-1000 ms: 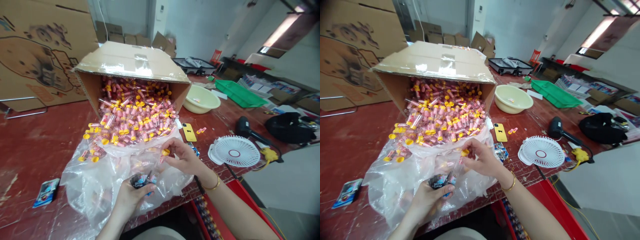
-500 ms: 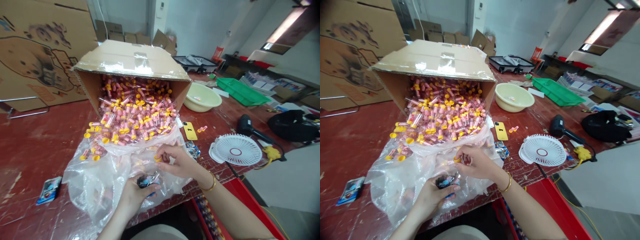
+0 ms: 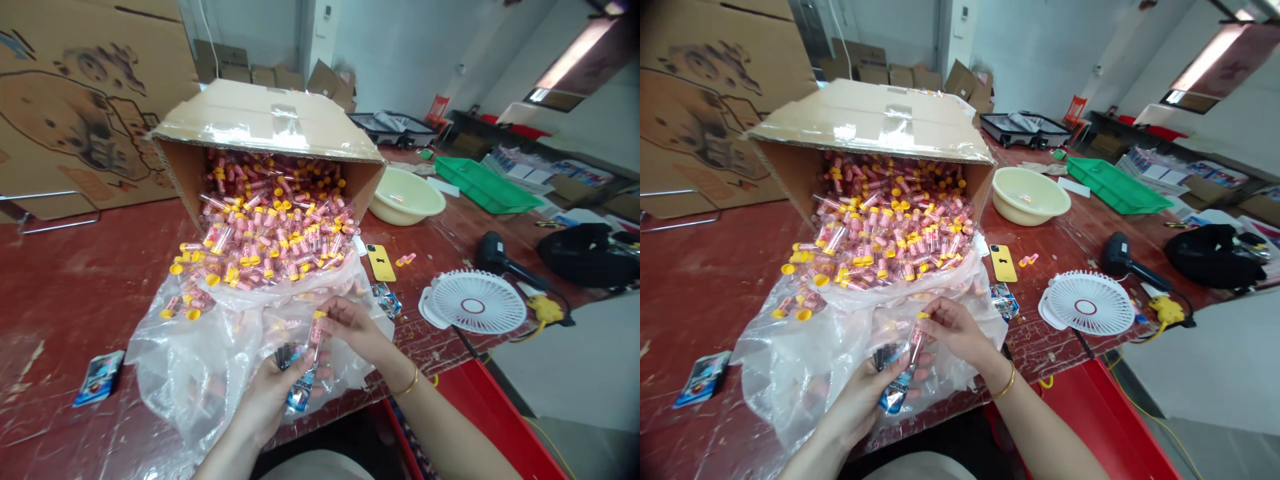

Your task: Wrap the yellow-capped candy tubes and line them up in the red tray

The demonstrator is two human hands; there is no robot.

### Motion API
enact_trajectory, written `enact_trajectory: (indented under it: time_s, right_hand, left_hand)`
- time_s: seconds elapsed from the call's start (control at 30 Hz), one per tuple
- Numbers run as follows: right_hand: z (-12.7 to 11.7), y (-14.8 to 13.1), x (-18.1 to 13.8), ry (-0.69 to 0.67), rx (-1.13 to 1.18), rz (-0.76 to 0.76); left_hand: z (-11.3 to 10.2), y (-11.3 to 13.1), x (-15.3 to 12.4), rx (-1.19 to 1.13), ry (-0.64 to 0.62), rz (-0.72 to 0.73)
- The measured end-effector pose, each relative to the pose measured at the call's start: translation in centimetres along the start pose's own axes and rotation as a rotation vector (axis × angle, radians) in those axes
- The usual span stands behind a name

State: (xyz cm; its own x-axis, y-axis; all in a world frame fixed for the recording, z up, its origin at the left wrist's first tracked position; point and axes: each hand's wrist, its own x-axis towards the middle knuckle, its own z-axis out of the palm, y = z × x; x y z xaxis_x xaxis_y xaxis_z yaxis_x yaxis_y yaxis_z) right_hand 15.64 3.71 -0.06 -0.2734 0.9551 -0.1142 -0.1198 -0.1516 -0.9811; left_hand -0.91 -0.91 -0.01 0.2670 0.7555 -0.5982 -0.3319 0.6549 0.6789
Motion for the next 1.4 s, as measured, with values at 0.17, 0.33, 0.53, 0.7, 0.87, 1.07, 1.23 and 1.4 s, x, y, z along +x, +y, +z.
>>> enact_trajectory:
  time_s: [0.17, 0.33, 0.53, 0.7, 0.87, 1.07, 1.23, 1.4]
  right_hand:
    - [0.6, 1.2, -1.0, 0.071, -0.025, -0.029]
    - [2.5, 2.2, -3.4, 0.007, -0.116, -0.068]
    - [3.7, 3.3, -4.3, 0.189, -0.407, -0.146]
    - [2.7, 1.4, -3.5, 0.212, -0.373, -0.133]
    - [3.4, 1.4, -3.6, 0.021, -0.03, 0.008]
    - [4.6, 1.9, -4.5, 0.109, -0.019, -0.04]
    - [4.1, 1.0, -5.0, 0.12, -0.115, -0.098]
    - [3.8, 0.5, -5.0, 0.157, -0.242, -0.263]
  left_hand:
    - [0.2, -0.3, 0.6, -0.077, -0.019, -0.047]
    - [0.7, 0.0, 1.1, -0.178, -0.039, -0.045]
    - [1.6, 1.3, 1.2, -0.117, -0.066, -0.003]
    - [0.9, 1.3, 0.6, 0.031, -0.128, 0.054]
    - [0.8, 0.8, 0.6, -0.012, -0.162, 0.046]
    - [1.6, 0.8, 0.7, -0.121, -0.154, -0.054]
    - [1.8, 0.9, 0.6, -0.18, -0.147, -0.137]
    - [1.7, 1.1, 0.8, -0.212, -0.114, -0.182]
